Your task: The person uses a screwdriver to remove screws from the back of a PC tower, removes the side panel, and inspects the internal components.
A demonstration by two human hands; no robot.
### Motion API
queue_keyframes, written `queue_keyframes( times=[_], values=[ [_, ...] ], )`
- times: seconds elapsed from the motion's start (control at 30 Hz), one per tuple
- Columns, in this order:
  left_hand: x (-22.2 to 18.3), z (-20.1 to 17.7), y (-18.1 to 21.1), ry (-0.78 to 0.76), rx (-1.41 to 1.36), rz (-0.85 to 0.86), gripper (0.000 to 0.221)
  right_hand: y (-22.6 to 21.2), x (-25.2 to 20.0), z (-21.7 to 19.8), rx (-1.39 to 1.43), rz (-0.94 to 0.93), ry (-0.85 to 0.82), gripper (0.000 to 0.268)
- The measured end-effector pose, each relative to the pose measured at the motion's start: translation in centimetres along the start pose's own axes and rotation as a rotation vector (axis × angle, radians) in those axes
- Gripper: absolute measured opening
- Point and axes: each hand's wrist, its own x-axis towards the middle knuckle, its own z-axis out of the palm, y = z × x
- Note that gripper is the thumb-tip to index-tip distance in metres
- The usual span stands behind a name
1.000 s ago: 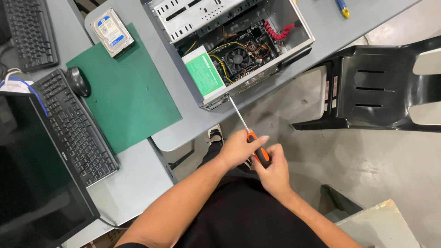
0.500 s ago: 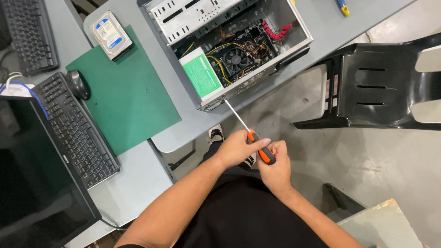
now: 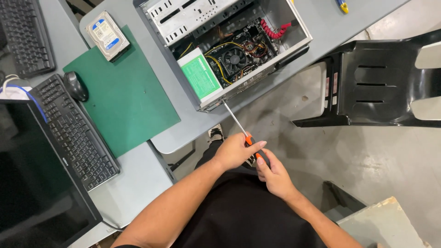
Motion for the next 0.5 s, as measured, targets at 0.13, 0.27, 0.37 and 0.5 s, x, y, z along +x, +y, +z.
queue_keyframes(
  times=[0.13, 0.27, 0.37, 0.5],
  values=[
    [-0.5, -0.6, 0.7, -0.006, 0.027, -0.019, 0.04, 0.1, 0.3, 0.4, 0.061, 0.013, -0.017, 0.028],
    [-1.0, -0.9, 1.4, -0.007, 0.036, -0.008, 0.04, 0.1, 0.3, 0.4, 0.105, 0.036, -0.033, 0.028],
    [-1.1, -1.0, 1.6, -0.016, 0.04, -0.016, 0.04, 0.2, 0.3, 0.4, 0.155, 0.039, -0.042, 0.029],
    [-1.2, -1.2, 1.8, -0.035, 0.071, -0.021, 0.042, 1.0, 0.3, 0.3, 0.174, 0.025, -0.022, 0.029]
  ],
)
